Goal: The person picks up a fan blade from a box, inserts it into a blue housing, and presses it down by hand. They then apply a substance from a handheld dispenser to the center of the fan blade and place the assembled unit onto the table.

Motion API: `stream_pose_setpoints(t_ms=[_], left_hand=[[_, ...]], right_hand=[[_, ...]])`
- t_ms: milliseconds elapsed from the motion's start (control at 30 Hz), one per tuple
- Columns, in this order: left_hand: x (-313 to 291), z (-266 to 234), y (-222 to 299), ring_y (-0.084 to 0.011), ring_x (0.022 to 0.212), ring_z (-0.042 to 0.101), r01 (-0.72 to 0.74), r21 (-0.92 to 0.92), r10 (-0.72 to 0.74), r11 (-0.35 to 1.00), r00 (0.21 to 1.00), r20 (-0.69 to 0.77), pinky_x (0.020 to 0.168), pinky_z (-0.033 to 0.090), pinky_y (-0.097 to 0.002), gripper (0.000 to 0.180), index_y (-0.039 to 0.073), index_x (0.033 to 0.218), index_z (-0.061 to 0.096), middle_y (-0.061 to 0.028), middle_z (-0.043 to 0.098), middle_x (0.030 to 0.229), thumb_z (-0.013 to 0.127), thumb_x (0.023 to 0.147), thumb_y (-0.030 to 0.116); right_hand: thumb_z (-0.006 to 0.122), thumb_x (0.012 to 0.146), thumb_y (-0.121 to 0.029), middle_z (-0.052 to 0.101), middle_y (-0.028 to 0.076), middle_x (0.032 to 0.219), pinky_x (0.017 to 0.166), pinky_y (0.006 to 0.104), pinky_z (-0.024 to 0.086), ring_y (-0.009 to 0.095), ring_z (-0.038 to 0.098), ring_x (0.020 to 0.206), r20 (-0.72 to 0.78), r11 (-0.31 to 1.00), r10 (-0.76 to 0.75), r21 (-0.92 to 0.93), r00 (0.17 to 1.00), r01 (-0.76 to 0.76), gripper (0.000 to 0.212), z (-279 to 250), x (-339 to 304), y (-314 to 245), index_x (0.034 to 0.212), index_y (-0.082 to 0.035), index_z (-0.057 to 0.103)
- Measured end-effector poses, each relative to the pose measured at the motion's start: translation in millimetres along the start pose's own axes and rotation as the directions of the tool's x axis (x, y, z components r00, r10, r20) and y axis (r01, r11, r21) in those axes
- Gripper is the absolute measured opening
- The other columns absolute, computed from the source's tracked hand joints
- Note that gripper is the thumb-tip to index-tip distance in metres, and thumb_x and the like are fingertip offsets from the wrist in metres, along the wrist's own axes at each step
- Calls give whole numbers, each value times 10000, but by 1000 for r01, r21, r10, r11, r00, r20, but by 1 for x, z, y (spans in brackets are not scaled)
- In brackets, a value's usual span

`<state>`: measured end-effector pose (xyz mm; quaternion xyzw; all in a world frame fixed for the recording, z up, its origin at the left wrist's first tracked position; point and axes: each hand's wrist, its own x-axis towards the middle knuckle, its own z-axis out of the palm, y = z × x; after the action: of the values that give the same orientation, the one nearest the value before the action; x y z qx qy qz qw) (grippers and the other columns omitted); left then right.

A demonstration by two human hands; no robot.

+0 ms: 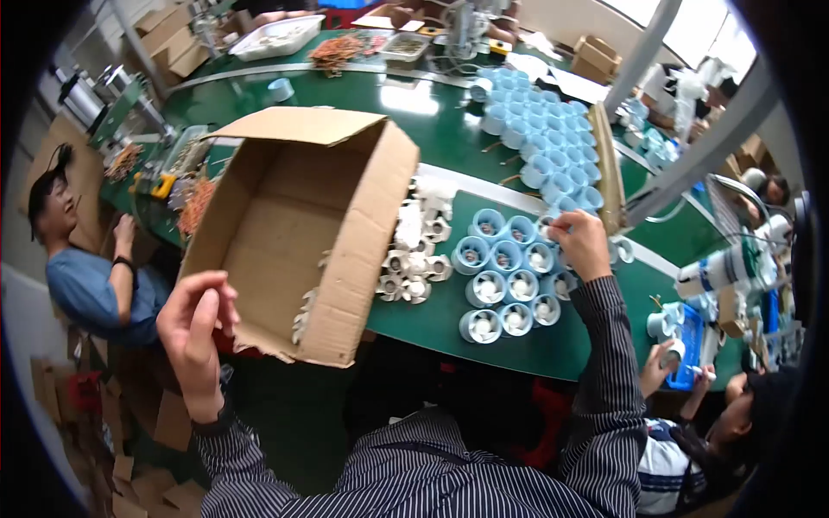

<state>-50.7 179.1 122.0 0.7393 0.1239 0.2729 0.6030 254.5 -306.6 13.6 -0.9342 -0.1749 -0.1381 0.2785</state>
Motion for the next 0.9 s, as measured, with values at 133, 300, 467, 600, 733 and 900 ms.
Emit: stream_pose_setpoints(t_ms=[133, 300, 467, 600, 733, 900], left_hand=[[62, -22, 13, -132, 801, 698, -202, 640, 163, 741, 979, 121, 710, 554, -285, 346, -36, 1307, 712, -60, 769, 1018, 705, 1081, 225], [135, -14, -7, -377, 930, 779, -390, 787, 188, 479, 921, 342, 832, 621, -469, 435, -12, 1318, 716, -211, 798, 1097, 740, 1020, 304], [136, 38, -91, -447, 1357, 627, -583, 589, -203, 559, 593, 779, 1146, 528, -504, 664, 44, 1555, 563, -269, 636, 1476, 708, 1014, 401], [125, 80, -131, -458, 1418, 577, -528, 537, -213, 658, 553, 805, 1192, 492, -511, 737, 62, 1615, 505, -291, 567, 1547, 732, 973, 346], [117, 88, -145, -466, 1362, 610, -514, 453, -128, 728, 547, 827, 1141, 522, -523, 626, 56, 1508, 607, -286, 617, 1486, 757, 940, 272], [124, 76, -118, -475, 1278, 628, -506, 484, -299, 714, 405, 864, 1070, 539, -552, 482, 33, 1367, 678, -279, 630, 1350, 749, 922, 203]], right_hand=[[857, 823, -94, 739, 170, 856, 749, 412, 552, 304, 726, 793, 81, 999, -37, -32, 996, 40, 163, -1, 0, -5, 929, 21, 810], [815, 922, -139, 764, 155, 891, 731, 404, 539, 265, 707, 767, 46, 997, -77, 13, 996, 77, 170, -3, -2, -8, 979, 21, 805], [769, 979, -110, 695, 102, 849, 701, 342, 497, 200, 624, 721, 48, 991, -98, 96, 994, 93, 153, -28, -20, -59, 1010, 40, 776], [765, 981, -55, 643, 61, 851, 678, 290, 444, 135, 570, 726, 144, 968, -93, 245, 985, 56, 117, -43, -45, -95, 1021, 55, 762], [757, 980, -22, 684, 72, 898, 699, 281, 473, 126, 605, 755, 227, 974, -172, 182, 959, 132, 94, -57, -70, -135, 1027, 59, 759], [761, 962, 0, 687, 76, 902, 707, 279, 483, 133, 620, 761, 305, 969, -179, 221, 935, 114, 78, -52, -84, -156, 1014, 58, 763]])
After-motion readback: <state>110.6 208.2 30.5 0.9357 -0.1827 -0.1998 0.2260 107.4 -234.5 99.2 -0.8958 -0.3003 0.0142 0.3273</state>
